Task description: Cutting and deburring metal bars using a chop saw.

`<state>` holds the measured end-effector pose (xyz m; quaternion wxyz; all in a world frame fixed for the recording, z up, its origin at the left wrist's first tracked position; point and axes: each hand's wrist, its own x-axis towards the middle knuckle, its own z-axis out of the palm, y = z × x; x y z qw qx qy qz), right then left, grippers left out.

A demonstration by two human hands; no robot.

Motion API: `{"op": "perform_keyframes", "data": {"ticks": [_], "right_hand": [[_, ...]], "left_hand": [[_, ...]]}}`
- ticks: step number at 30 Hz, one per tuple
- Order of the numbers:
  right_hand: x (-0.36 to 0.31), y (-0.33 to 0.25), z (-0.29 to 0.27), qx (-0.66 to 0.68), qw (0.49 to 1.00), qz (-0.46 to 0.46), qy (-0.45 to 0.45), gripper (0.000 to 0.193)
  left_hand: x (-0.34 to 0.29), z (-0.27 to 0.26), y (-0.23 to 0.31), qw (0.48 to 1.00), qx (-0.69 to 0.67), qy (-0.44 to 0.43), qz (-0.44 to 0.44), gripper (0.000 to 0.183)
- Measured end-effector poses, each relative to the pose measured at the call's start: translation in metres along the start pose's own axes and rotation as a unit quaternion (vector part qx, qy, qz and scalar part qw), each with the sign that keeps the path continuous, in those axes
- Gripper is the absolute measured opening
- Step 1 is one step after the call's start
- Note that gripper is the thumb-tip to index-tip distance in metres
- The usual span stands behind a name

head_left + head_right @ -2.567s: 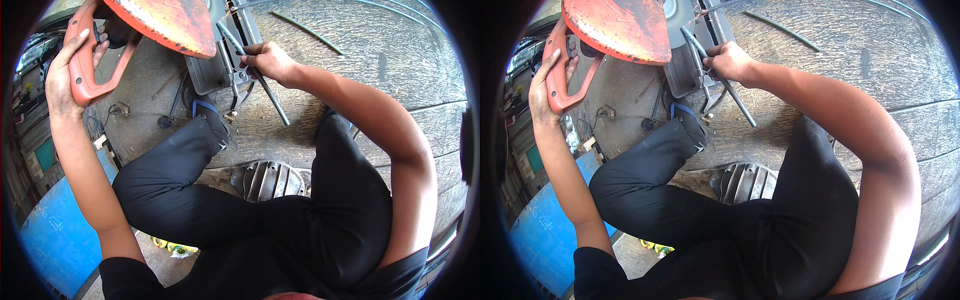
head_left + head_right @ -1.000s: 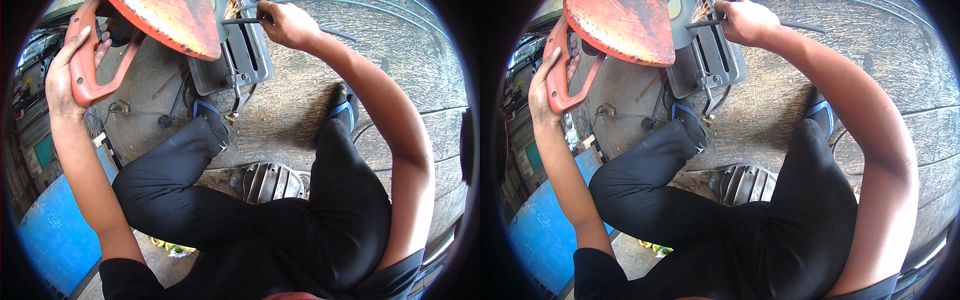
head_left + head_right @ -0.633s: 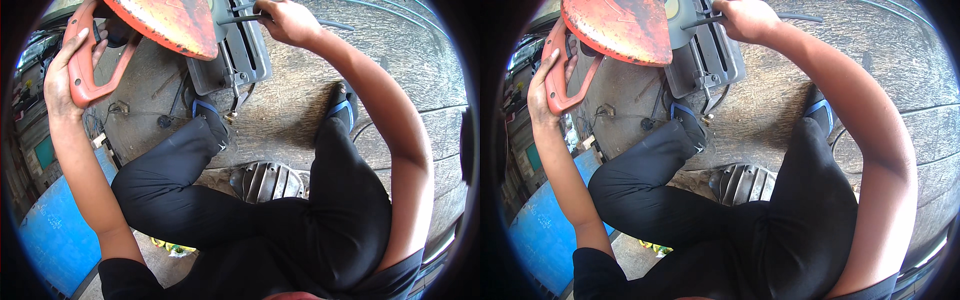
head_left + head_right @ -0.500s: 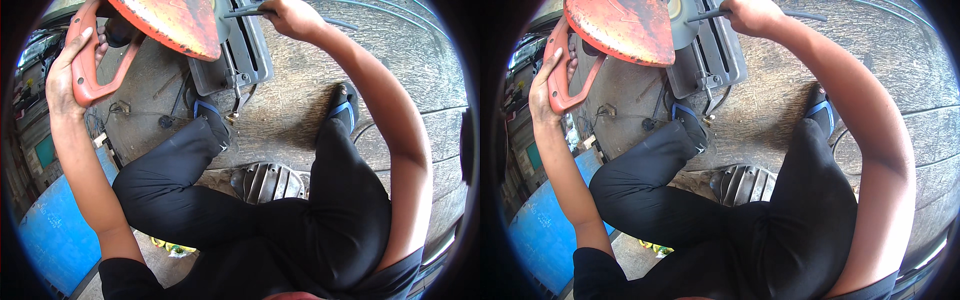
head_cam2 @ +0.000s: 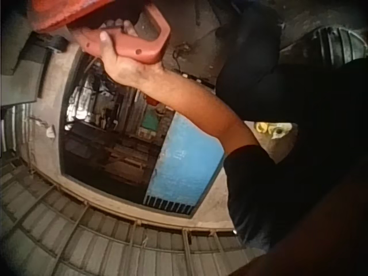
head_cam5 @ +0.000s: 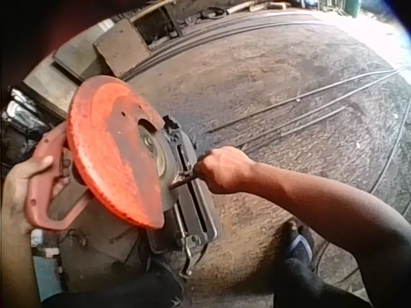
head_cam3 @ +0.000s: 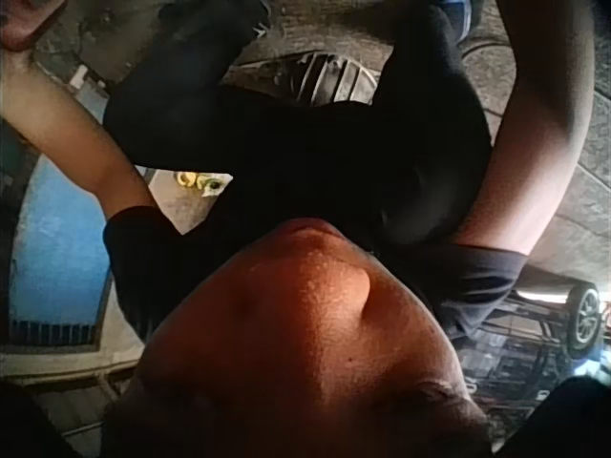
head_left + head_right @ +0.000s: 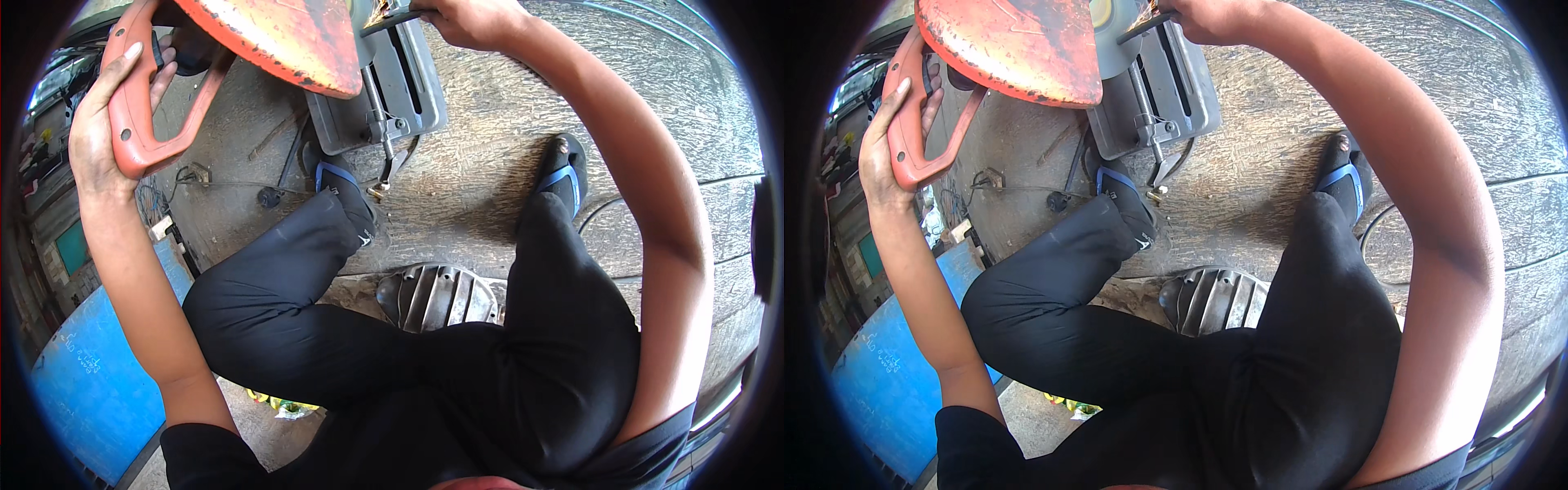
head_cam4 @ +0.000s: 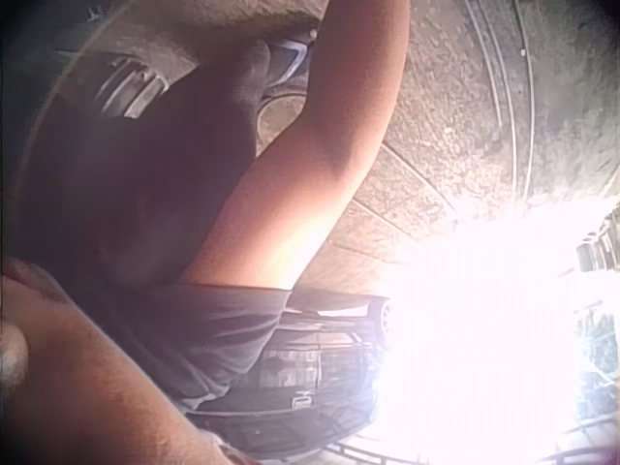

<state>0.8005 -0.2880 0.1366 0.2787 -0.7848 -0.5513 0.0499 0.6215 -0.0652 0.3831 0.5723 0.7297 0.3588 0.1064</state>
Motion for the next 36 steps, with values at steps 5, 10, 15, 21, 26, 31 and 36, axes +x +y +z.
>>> {"op": "perform_keyframes", "data": {"ticks": [5,10,15,21,26,31,36], "right_hand": [[-0.001,-0.002,-0.001,0.012,1.0,-0.021,0.016,0.014],[-0.001,-0.004,-0.002,-0.011,1.0,-0.003,-0.006,0.015],[-0.003,-0.007,-0.003,-0.016,1.0,0.013,-0.014,0.014],[-0.006,-0.008,-0.001,-0.039,0.999,-0.017,0.007,0.014],[-0.007,-0.013,0.0,-0.045,0.998,-0.017,0.031,0.015],[-0.01,-0.019,-0.001,-0.062,0.996,-0.031,0.052,0.021],[-0.008,-0.025,-0.002,-0.142,0.989,-0.038,0.003,0.023]], "left_hand": [[0.001,0.001,0.001,1.0,0.004,-0.009,-0.002,0.054],[0.001,0.001,0.001,1.0,0.009,0.002,-0.002,0.054],[-0.001,0.006,0.001,1.0,0.016,0.006,0.009,0.052],[-0.003,0.009,0.002,1.0,0.015,0.024,0.002,0.052],[-0.001,0.007,0.002,1.0,0.023,0.019,0.008,0.052],[-0.003,0.005,0.002,0.999,0.03,0.023,-0.005,0.051],[-0.002,0.008,0.002,1.0,0.02,0.016,0.007,0.052]]}}
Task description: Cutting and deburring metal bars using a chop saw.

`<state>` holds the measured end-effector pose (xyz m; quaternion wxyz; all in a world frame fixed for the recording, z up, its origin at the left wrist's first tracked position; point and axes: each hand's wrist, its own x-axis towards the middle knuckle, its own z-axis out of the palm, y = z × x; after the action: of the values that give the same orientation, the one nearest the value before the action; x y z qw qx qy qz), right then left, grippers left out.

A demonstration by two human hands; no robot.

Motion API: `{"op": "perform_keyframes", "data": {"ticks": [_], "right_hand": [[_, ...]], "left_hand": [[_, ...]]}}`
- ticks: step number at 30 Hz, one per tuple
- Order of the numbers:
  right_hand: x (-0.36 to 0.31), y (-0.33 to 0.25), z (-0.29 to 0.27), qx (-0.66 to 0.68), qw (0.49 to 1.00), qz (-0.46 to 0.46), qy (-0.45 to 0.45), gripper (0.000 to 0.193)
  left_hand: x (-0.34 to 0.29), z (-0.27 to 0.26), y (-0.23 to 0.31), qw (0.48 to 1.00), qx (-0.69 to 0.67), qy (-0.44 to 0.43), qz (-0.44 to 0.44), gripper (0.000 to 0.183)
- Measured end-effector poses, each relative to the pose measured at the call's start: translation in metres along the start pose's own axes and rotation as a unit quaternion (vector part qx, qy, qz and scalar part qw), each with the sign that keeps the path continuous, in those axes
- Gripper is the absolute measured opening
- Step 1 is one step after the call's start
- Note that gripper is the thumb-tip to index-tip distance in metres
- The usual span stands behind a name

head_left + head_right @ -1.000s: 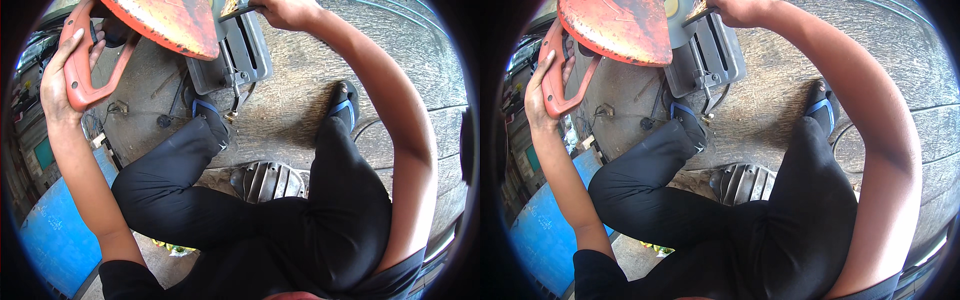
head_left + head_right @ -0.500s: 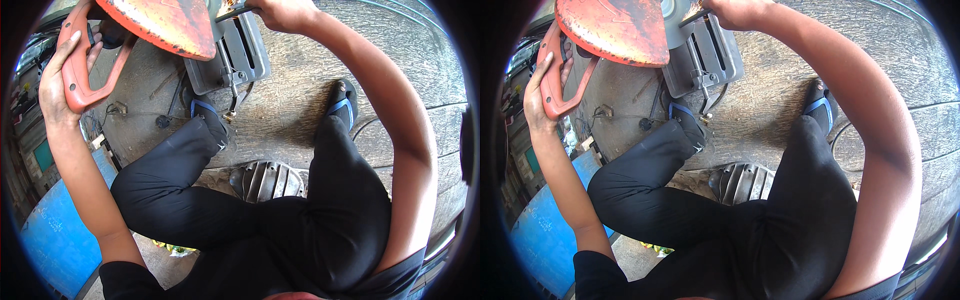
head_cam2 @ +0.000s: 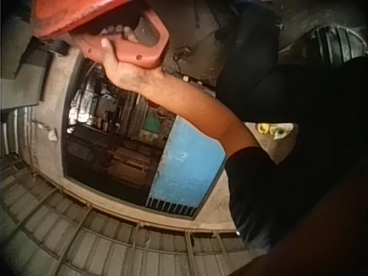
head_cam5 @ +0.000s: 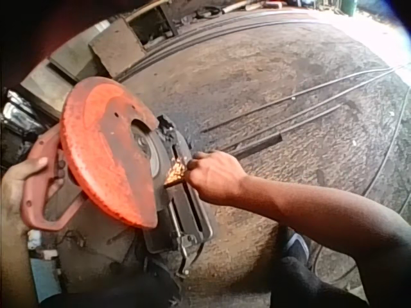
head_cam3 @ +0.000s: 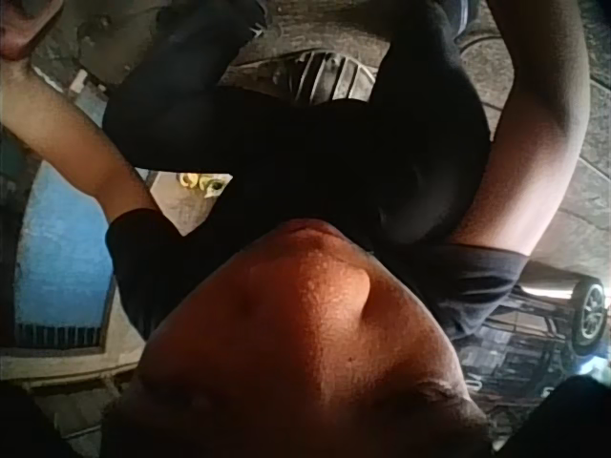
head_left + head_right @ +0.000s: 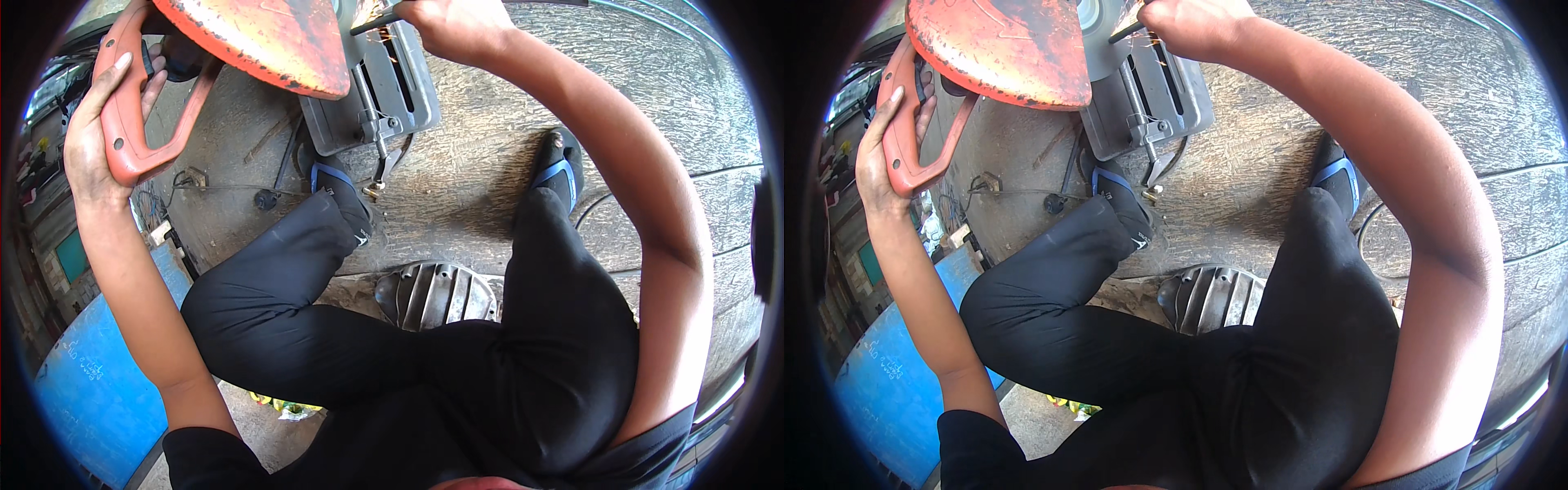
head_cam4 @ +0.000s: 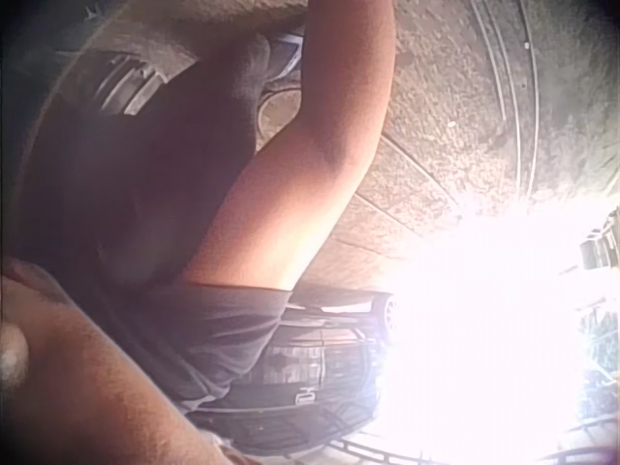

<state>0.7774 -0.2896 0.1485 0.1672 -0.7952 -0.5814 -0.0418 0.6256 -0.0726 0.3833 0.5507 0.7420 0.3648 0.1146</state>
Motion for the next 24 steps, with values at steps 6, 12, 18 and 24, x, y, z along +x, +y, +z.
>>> {"op": "perform_keyframes", "data": {"ticks": [6,12,18,24], "right_hand": [[-0.005,0.0,0.009,0.03,0.997,-0.011,0.068,0.017],[-0.023,0.009,0.019,0.407,0.88,0.233,0.078,0.02],[-0.044,0.017,0.0,0.795,0.554,0.249,-0.014,0.022],[-0.04,0.008,-0.018,0.893,0.41,0.172,-0.068,0.032]], "left_hand": [[-0.002,0.0,-0.001,1.0,-0.009,0.007,-0.005,0.054],[0.002,-0.006,-0.004,0.998,-0.015,-0.064,-0.005,0.05],[0.003,-0.007,-0.009,0.998,-0.024,-0.045,0.028,0.041],[-0.003,-0.003,-0.006,0.998,-0.011,-0.05,0.032,0.046]]}}
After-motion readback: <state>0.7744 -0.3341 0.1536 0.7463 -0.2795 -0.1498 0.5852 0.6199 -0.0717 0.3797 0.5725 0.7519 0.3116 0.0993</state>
